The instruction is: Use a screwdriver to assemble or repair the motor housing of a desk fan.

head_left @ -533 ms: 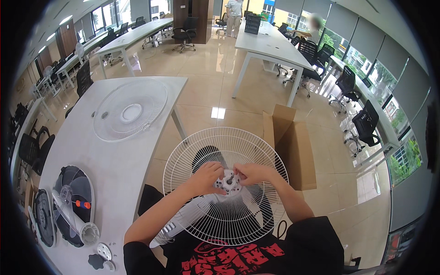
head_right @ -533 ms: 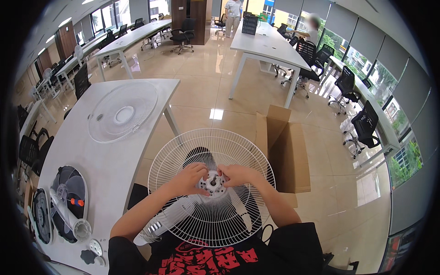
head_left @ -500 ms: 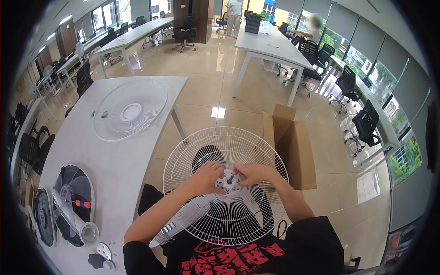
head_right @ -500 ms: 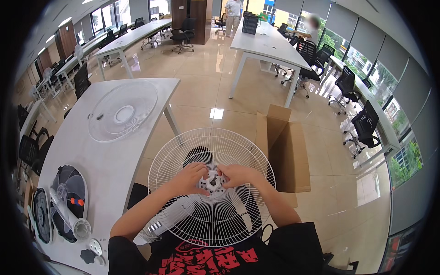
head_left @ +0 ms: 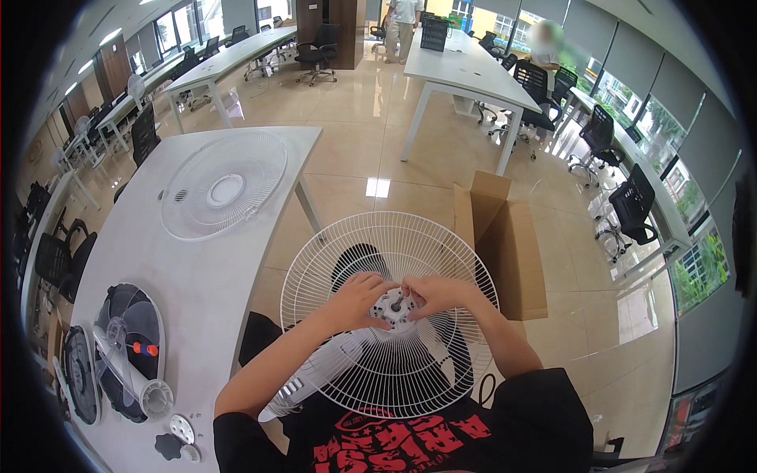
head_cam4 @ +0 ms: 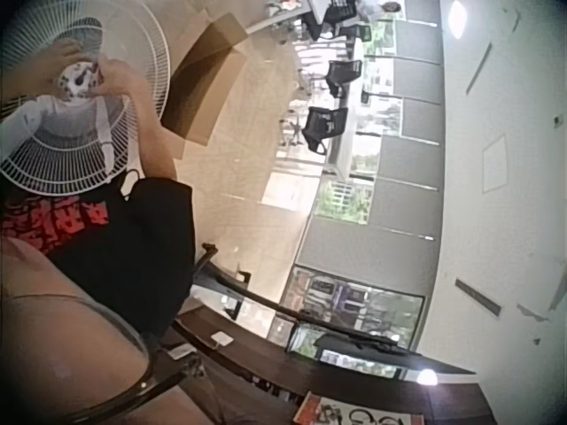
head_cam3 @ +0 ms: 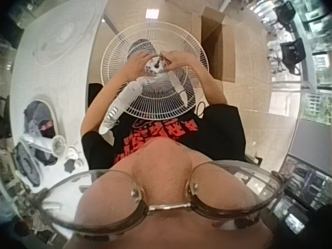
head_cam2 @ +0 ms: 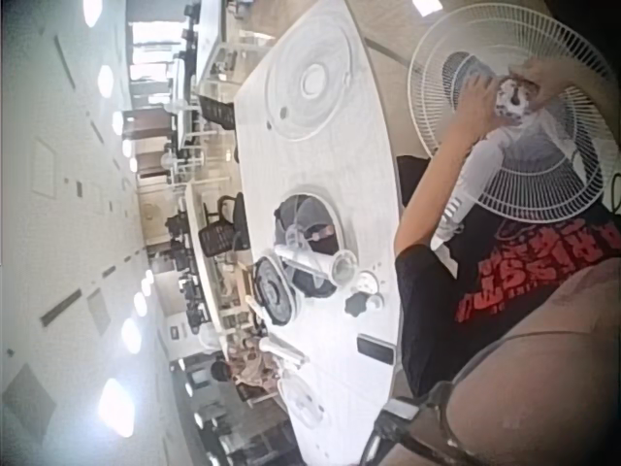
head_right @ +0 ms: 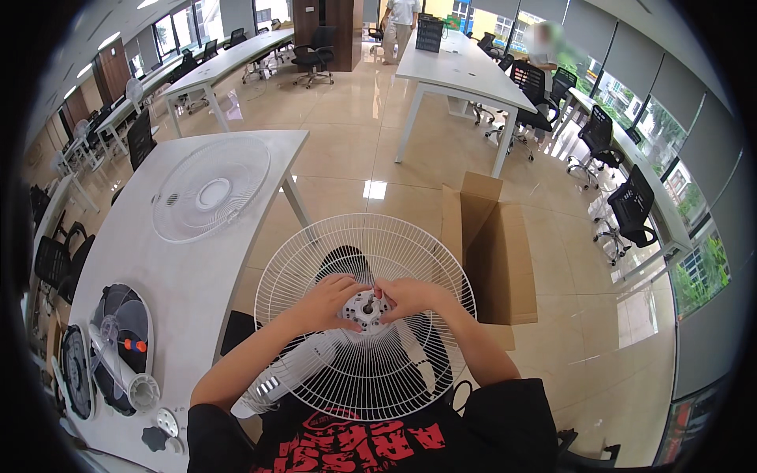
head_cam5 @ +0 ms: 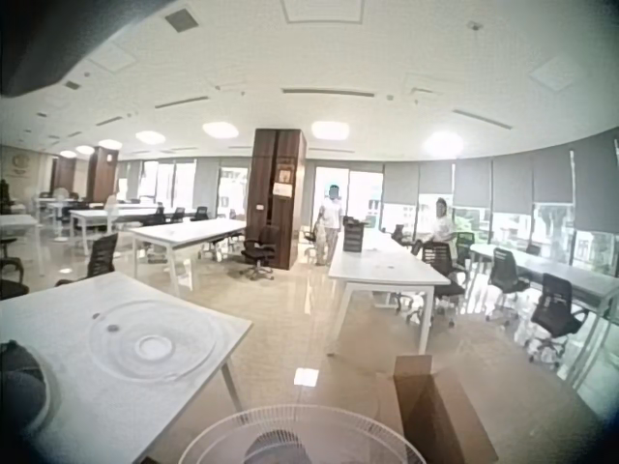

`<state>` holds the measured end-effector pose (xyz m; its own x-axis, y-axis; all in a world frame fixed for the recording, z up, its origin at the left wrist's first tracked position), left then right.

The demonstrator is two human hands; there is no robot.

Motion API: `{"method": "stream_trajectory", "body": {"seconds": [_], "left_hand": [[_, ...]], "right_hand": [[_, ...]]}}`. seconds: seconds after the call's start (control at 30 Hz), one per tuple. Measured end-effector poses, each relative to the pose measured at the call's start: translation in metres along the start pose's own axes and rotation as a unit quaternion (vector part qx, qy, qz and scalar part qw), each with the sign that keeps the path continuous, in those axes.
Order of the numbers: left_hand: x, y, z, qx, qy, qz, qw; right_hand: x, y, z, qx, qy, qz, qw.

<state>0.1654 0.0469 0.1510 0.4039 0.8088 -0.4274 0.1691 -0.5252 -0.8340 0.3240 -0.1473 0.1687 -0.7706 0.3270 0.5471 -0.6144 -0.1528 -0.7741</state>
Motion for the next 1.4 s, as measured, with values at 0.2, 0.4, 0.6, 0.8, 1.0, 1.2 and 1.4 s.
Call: {"method": "stream_trajectory", "body": {"seconds": [0.2,0.4,0.6,0.8,1.0,1.2,1.4], "left_hand": [[0.011,0.005,0.004,0.028,0.016,-0.034,0.999],[0.005,0.004,0.001,-0.019,0.010,0.009,1.000],[0.015,0.008,0.007,-0.007,0.037,-0.014,0.999],[0.003,0.004,0.001,-0.033,0.011,0.007,0.999],[0.015,0.007,0.007,-0.006,0.031,-0.009,0.999],[0.000,-0.001,-0.001,-0.023,0.003,0.014,1.000],[0.019,0.009,0.006,0.008,0.015,-0.003,1.000]], "right_hand": [[-0.001,0.002,-0.003,-0.011,0.010,0.003,1.000],[0.002,0.000,-0.002,-0.008,0.028,0.004,1.000],[0.003,0.000,-0.004,-0.010,0.016,0.009,1.000],[0.003,0.001,-0.001,-0.009,0.028,0.004,1.000],[0.002,0.002,-0.004,-0.008,0.019,0.011,1.000],[-0.001,0.002,-0.003,-0.016,0.022,0.006,1.000],[0.000,0.004,-0.005,-0.028,0.004,0.008,1.000]]}}
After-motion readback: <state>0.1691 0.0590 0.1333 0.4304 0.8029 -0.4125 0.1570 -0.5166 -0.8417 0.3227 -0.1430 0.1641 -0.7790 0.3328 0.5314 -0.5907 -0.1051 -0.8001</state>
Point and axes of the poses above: each hand's wrist, its own z-axis away from the middle knuckle, its own y-axis out of the palm, x = y × z, the point moved 1 cm from there along -z, towards the middle knuckle, and after that the axes turned 5 degrees about -x, right-handed, at the moved point
